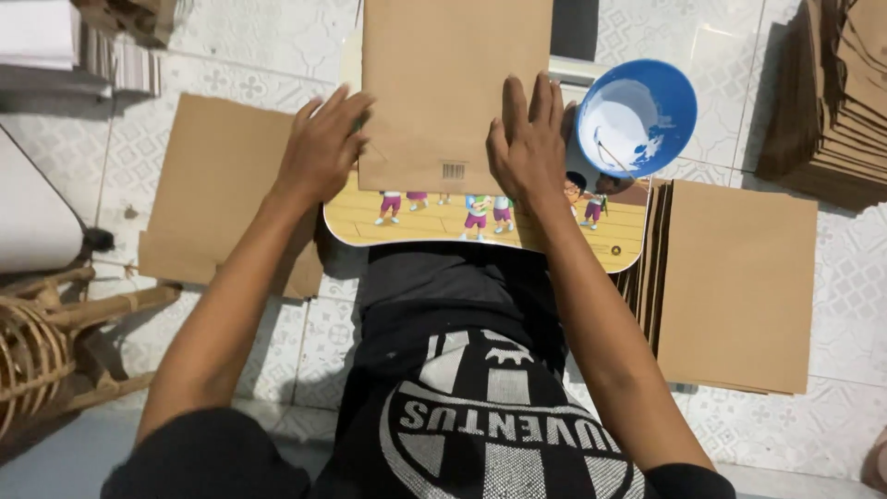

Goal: Applying glue to the bottom flaps of brown paper bags and folding them to complete the assembly.

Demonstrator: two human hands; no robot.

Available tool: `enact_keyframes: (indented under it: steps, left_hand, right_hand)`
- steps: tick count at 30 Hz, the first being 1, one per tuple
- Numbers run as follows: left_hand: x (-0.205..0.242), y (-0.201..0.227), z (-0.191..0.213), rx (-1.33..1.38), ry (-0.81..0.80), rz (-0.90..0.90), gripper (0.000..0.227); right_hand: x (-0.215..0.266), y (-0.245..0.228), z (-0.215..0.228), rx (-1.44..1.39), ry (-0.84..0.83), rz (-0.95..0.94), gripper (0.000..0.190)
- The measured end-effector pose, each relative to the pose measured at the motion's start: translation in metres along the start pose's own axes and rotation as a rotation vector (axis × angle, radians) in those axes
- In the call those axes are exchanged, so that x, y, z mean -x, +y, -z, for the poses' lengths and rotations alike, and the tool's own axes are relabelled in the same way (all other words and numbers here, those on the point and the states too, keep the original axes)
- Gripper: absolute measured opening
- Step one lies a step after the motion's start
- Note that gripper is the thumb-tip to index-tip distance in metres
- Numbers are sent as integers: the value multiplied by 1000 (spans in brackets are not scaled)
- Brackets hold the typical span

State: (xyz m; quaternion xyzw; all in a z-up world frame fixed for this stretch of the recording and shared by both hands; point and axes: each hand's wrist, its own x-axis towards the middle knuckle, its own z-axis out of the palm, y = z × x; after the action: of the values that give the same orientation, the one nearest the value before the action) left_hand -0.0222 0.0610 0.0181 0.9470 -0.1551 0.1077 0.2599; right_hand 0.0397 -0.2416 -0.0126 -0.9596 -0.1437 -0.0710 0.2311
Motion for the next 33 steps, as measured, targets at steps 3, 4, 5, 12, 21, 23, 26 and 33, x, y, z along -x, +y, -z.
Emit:
enact_keyframes:
  steps: [3,4,5,12,21,23,26,33]
  left_hand:
    - [32,-15,-1,-55,20,-2,58]
    - [37,-9,-3,-55,23,-6,58]
    - [43,-3,-4,-77,-29,0,61]
    - [64,19,-15,-178,37,42,31]
    - [78,27,-28,-291,214,50,25]
    - [75,33,-24,-284,210,32,27]
    - [59,46,-26,-230,222,-15,24]
    - [-16,62,-56,-99,271,-146,12]
  right_hand:
    - [0,-4,3,-28,10,-10,58]
    - [0,-4,4,-27,14,-10,58]
    - [-1,-4,4,-30,3,-18,59]
    - [1,-5,4,0,-9,-19,59]
    - [-1,-3,4,-12,-41,-38,62]
    - [-1,-2,2,-12,-34,-35,62]
    - [-2,1,-1,-5,-24,-39,63]
    - [0,20,-18,61,19,-23,62]
